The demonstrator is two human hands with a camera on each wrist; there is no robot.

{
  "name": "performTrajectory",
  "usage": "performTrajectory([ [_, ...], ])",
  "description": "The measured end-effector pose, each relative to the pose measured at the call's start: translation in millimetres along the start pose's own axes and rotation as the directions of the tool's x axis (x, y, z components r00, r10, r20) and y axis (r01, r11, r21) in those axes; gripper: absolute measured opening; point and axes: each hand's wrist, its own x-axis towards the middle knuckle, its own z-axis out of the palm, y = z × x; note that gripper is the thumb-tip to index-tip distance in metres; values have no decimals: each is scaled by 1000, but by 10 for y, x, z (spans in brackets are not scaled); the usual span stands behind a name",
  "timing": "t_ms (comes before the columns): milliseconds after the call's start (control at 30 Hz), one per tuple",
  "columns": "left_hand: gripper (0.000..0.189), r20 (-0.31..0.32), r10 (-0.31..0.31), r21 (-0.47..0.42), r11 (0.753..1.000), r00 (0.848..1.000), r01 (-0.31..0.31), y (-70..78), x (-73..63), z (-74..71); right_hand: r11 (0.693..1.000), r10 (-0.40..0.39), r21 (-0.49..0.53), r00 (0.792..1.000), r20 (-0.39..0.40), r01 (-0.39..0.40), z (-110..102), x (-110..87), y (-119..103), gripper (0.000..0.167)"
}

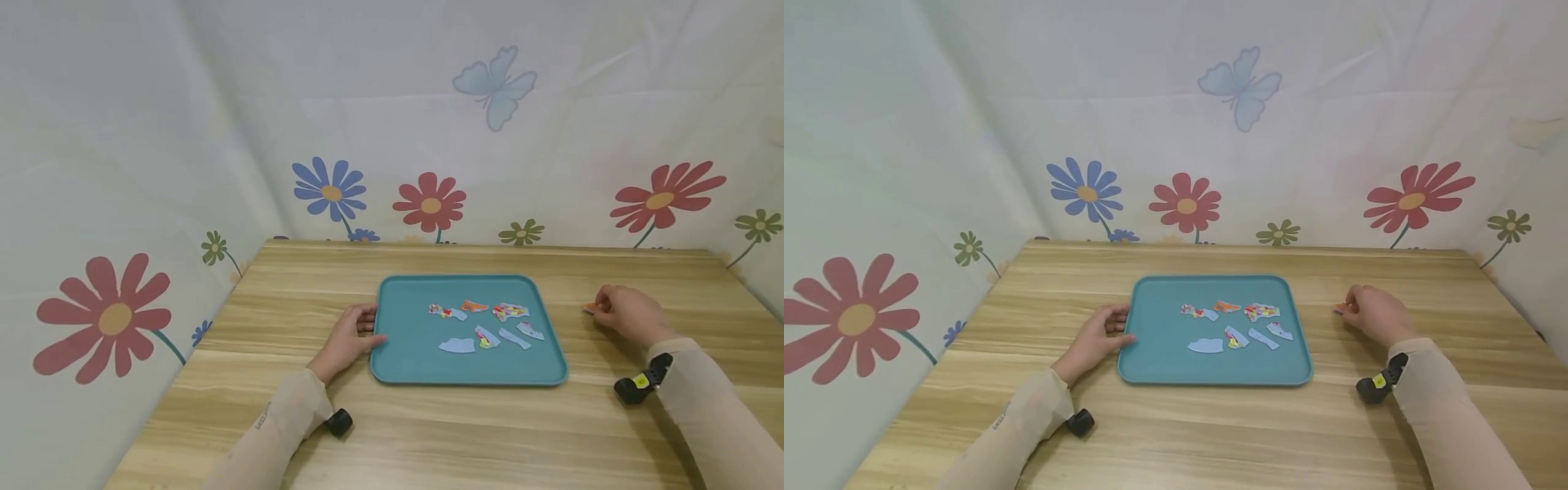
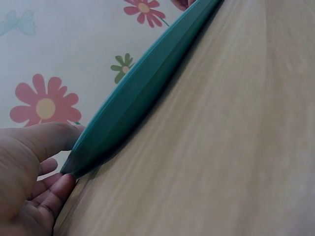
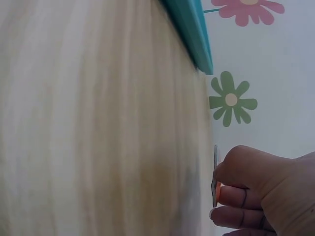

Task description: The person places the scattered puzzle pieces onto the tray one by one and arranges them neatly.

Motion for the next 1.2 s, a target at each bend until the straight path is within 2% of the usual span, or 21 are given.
performTrajectory([
  [233,61,-3,-2,33,999,1000,2,34,-17,11,999,3,49,1000,-9,-2,-79,-56,-68,29],
  [600,61,-3,-4,43,999,1000,4,48,-30,0,997,-79,10,994,-77,80,-230,-133,-262,24],
  [833,60,-1,-14,44,999,1000,14,62,-41,4,986,-164,-39,980,-114,161,-319,-204,-455,21],
  [1200,58,-5,13,58,998,1000,-12,20,-18,9,960,-278,-72,950,-145,271,-378,-272,-788,20],
])
